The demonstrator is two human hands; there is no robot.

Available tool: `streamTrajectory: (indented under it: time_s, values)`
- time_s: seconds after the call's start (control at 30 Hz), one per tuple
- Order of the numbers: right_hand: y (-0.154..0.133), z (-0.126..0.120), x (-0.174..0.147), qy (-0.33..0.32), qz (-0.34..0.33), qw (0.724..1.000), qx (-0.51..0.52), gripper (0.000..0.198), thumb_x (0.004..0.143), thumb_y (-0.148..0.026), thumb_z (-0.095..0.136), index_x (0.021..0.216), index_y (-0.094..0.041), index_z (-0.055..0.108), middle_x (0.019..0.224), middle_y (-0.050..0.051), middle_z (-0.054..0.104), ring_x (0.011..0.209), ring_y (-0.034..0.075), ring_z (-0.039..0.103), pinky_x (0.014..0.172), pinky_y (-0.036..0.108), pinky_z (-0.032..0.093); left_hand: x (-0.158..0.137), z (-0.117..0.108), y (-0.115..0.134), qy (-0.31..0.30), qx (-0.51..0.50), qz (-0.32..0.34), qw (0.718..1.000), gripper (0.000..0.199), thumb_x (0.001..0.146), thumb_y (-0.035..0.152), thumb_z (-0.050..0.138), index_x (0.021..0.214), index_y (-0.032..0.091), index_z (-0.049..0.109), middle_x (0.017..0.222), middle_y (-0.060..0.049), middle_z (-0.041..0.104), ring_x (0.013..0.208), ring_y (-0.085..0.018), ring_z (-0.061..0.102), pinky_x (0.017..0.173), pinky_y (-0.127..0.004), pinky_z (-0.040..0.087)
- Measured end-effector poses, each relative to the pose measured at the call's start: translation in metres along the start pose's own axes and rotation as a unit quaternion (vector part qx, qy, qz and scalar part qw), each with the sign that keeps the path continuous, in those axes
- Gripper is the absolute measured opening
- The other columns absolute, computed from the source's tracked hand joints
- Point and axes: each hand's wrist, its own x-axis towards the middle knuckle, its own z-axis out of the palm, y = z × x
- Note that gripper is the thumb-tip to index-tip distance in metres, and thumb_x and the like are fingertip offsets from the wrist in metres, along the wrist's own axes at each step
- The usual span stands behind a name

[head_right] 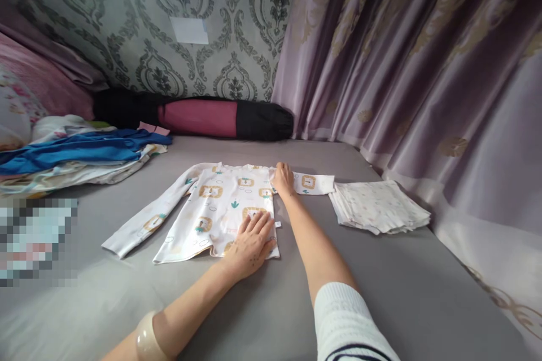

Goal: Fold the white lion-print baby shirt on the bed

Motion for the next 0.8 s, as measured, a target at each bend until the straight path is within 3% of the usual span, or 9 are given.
streamTrajectory:
  time_s: [0.13,0.23,0.37,0.5,0.67,0.8]
  values:
    - [0.009,-0.002,-0.016,-0.012,-0.031,0.999,0.007,0.037,0.095,-0.021,0.038,0.129,-0.016,0.052,0.136,0.014,0.053,0.123,0.023,0.049,0.102,0.032,0.038,0.0,0.001,-0.001,0.003,0.009,0.002,1.0,0.05,0.099,0.035,0.038,0.145,0.016,0.04,0.157,-0.012,0.034,0.147,-0.031,0.024,0.119,-0.054,0.024]
    - [0.026,-0.004,-0.032,-0.045,-0.059,0.997,0.007,0.044,0.1,-0.033,0.031,0.14,-0.019,0.044,0.15,0.01,0.043,0.137,0.023,0.037,0.111,0.038,0.03,0.0,0.003,-0.002,0.011,0.011,0.006,1.0,0.049,0.099,0.036,0.038,0.144,0.017,0.041,0.156,-0.011,0.035,0.147,-0.03,0.025,0.118,-0.054,0.025]
    - [0.055,-0.009,-0.046,-0.089,0.023,0.996,-0.021,0.057,0.103,-0.043,0.014,0.151,-0.02,0.032,0.16,0.009,0.026,0.147,0.026,0.019,0.118,0.049,0.013,-0.001,0.006,-0.002,0.021,0.011,0.009,1.0,0.049,0.099,0.035,0.036,0.143,0.015,0.042,0.155,-0.013,0.036,0.146,-0.031,0.026,0.117,-0.055,0.025]
    - [0.073,-0.015,-0.05,-0.093,0.077,0.992,-0.046,0.056,0.102,-0.043,0.015,0.153,-0.024,0.028,0.162,0.007,0.021,0.148,0.027,0.016,0.118,0.052,0.013,-0.001,0.008,-0.002,0.04,0.013,0.012,0.999,0.047,0.099,0.034,0.035,0.142,0.017,0.043,0.154,-0.014,0.039,0.145,-0.031,0.028,0.116,-0.057,0.026]
    - [0.071,-0.023,-0.047,-0.099,0.088,0.99,-0.042,0.053,0.101,-0.039,0.022,0.151,-0.024,0.033,0.16,0.009,0.025,0.147,0.029,0.02,0.116,0.054,0.018,-0.004,0.002,0.001,0.034,0.004,0.022,0.999,0.045,0.099,0.033,0.035,0.14,0.016,0.044,0.153,-0.014,0.04,0.145,-0.029,0.029,0.117,-0.053,0.025]
    - [0.043,-0.03,-0.049,-0.087,0.078,0.992,-0.041,0.052,0.098,-0.029,0.028,0.148,-0.016,0.038,0.156,0.015,0.032,0.145,0.029,0.024,0.115,0.05,0.022,-0.019,-0.01,0.007,0.011,-0.023,0.053,0.998,0.042,0.098,0.034,0.039,0.135,0.016,0.046,0.15,-0.015,0.043,0.143,-0.027,0.033,0.116,-0.049,0.028]
